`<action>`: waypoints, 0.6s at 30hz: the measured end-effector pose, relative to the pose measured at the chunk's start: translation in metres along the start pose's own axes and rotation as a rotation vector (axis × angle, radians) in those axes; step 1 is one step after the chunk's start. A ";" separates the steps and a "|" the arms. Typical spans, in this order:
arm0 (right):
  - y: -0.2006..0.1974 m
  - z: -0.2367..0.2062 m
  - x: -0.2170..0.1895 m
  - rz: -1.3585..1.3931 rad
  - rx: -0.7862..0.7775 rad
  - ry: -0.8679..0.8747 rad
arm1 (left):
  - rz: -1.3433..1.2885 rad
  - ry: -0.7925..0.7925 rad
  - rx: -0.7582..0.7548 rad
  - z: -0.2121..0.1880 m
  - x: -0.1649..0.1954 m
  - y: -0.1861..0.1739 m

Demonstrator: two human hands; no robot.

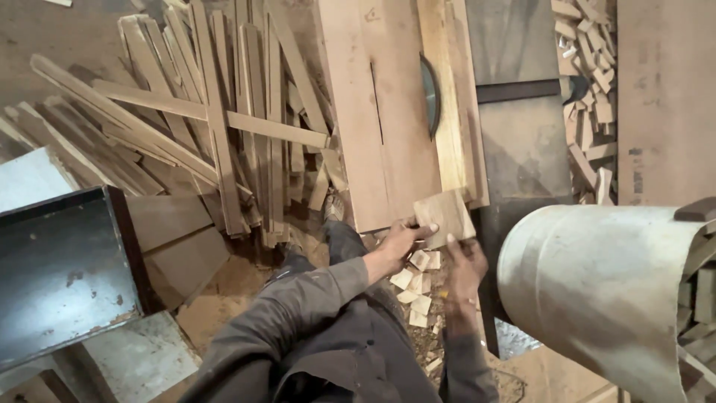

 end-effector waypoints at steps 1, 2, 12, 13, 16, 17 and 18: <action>0.003 0.009 -0.008 -0.027 0.015 -0.042 | 0.027 -0.025 0.008 0.000 -0.007 -0.001; 0.009 0.021 -0.016 -0.055 0.027 -0.085 | 0.052 -0.048 0.017 0.000 -0.011 -0.003; 0.071 0.117 -0.092 -0.916 0.008 -0.684 | 0.917 0.792 0.036 0.026 0.071 0.043; 0.077 0.122 -0.095 -0.972 0.006 -0.720 | 0.931 0.779 0.048 0.033 0.075 0.050; 0.087 0.132 -0.099 -1.096 0.025 -0.766 | 0.908 0.690 0.016 0.048 0.075 0.057; 0.088 0.136 -0.101 -1.130 0.041 -0.773 | 0.889 0.655 -0.011 0.052 0.073 0.059; 0.086 0.141 -0.100 -1.158 0.015 -0.718 | 0.873 0.649 -0.007 0.055 0.070 0.059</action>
Point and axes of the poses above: each hand's wrist, its own z-axis towards the middle knuckle, its own y-axis out of the palm, x = y × z, the point moved 5 cm from there along z, towards the middle knuckle, and after that the axes turned 1 degree about x, right-handed, at the moved point
